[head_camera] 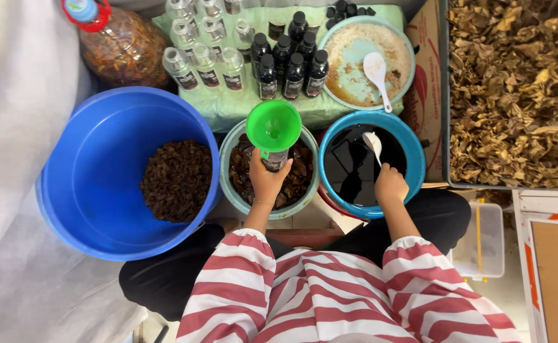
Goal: The person pours a dark liquid from a blue bucket into small glass bottles using a green funnel and a white ladle. The person places the filled bottles on a green tray and repeats the process for multiple bottles.
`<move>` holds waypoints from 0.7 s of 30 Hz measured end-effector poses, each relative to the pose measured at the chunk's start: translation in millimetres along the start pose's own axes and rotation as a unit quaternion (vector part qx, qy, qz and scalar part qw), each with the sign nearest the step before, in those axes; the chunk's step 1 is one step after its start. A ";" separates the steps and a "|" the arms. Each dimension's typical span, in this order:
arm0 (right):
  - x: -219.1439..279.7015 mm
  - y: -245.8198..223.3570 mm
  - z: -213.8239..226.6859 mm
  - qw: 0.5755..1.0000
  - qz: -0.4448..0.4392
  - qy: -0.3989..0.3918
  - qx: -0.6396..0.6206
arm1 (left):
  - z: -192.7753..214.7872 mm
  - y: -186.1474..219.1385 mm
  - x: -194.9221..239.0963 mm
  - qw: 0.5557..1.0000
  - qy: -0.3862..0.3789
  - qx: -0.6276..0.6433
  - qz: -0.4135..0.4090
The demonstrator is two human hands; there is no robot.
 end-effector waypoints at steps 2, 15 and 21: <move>5.8 15.7 -47.9 0.999 0.007 -0.033 0.010 | -2.2 -7.8 8.4 1.000 -0.007 -0.005 0.007; 38.8 -79.6 -5.1 0.980 0.110 -0.163 -0.031 | 4.9 -27.0 21.2 0.998 0.004 -0.055 -0.003; -29.8 -78.3 -5.4 0.986 0.070 -0.148 -0.043 | 13.6 -5.3 15.7 0.998 -0.011 -0.042 0.040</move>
Point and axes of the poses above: each hand's wrist, its own x-axis away from the middle knuckle, its own z-axis out of the back of the hand, y = z × x, the point moved 6 cm from there along -x, towards the middle knuckle, and after that the axes turned 10 degrees about y, right-handed, at the moved point
